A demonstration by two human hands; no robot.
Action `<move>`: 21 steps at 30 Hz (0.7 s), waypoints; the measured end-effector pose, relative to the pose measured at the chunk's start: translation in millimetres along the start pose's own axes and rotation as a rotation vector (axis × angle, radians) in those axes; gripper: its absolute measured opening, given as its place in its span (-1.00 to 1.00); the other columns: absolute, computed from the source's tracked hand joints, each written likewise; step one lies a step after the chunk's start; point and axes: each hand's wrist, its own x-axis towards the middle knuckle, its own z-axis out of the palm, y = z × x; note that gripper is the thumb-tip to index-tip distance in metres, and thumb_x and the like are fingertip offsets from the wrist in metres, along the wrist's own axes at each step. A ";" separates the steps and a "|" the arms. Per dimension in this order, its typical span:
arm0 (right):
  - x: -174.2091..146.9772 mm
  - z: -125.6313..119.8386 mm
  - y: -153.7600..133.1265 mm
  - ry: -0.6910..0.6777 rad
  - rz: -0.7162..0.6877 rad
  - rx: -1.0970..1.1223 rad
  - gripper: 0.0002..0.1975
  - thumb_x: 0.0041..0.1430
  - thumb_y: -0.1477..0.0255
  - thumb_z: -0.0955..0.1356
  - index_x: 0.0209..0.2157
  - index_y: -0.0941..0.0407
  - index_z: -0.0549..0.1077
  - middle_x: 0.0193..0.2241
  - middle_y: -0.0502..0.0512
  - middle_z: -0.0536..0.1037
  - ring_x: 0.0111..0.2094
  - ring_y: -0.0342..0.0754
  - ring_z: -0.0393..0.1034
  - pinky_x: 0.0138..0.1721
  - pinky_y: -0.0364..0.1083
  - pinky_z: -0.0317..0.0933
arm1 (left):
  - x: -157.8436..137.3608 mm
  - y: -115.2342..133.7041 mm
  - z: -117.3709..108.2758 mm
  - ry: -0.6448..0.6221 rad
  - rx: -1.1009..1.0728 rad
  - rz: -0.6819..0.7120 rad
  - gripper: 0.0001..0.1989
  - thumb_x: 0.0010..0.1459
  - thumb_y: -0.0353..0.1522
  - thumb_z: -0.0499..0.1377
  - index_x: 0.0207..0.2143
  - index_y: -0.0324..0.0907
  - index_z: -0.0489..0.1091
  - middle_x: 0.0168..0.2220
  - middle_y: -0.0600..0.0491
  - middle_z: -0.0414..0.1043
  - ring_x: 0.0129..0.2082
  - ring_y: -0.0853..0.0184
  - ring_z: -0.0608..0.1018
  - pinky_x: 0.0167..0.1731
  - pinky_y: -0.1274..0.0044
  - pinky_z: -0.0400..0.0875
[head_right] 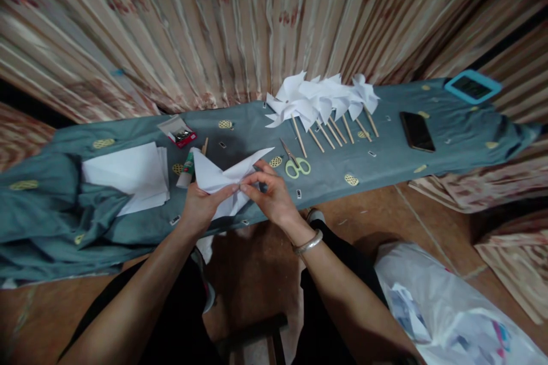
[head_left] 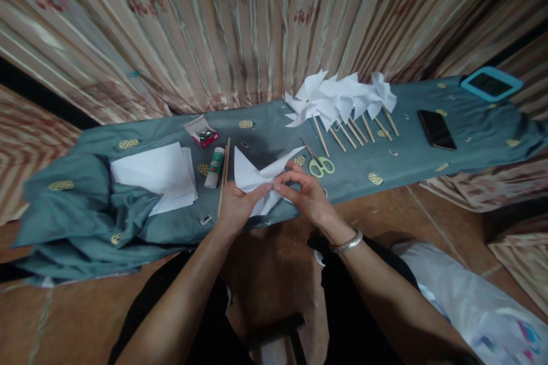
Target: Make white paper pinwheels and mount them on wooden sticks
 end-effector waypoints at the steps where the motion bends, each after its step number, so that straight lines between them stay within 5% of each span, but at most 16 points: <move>1: 0.1 0.5 0.2 0.002 -0.002 0.001 -0.93 0.00 0.34 0.45 -0.45 0.02 0.57 0.02 0.08 0.47 0.22 0.07 0.20 0.27 0.14 -0.04 | -0.1 0.5 -0.5 0.003 0.006 0.001 -0.60 -0.28 -0.28 0.45 -0.33 -0.28 0.59 -0.34 -0.04 0.63 -0.35 0.19 0.64 -0.24 0.40 0.54; 6: 0.6 4.2 1.1 0.073 -0.022 0.032 -0.86 -0.06 0.32 0.48 -0.41 0.04 0.53 0.05 0.12 0.45 0.16 0.09 0.27 0.24 0.14 0.03 | -0.3 3.6 -2.4 -0.012 -0.003 -0.009 -0.60 -0.27 -0.29 0.44 -0.32 -0.29 0.59 -0.32 -0.05 0.64 -0.29 0.17 0.64 -0.19 0.39 0.54; 11: 2.4 6.3 2.2 0.157 0.004 0.045 -0.49 -0.18 0.31 0.52 -0.13 0.06 0.42 0.08 0.17 0.39 0.13 0.12 0.28 0.23 0.15 0.04 | 0.8 4.8 -3.6 0.014 -0.002 -0.022 -0.63 -0.31 -0.31 0.45 -0.37 -0.27 0.59 -0.34 -0.03 0.64 -0.33 0.20 0.64 -0.20 0.41 0.54; 14: 3.1 5.1 -1.0 0.089 0.020 0.090 -0.33 -0.14 0.32 0.52 0.04 0.05 0.30 0.04 0.15 0.44 0.10 0.09 0.31 0.18 0.08 0.15 | -0.5 6.7 -3.8 0.008 -0.007 -0.048 -0.64 -0.33 -0.32 0.45 -0.38 -0.26 0.59 -0.36 -0.02 0.64 -0.35 0.21 0.64 -0.21 0.42 0.54; 21: 2.7 5.7 -12.0 -0.049 0.138 0.369 -0.29 -0.23 0.33 0.56 0.00 0.01 0.28 -0.16 0.04 0.55 -0.15 -0.01 0.47 -0.14 -0.06 0.39 | -6.0 11.2 -5.5 -0.014 -0.026 -0.096 -0.60 -0.35 -0.32 0.46 -0.36 -0.28 0.58 -0.36 -0.02 0.63 -0.37 0.21 0.63 -0.22 0.39 0.54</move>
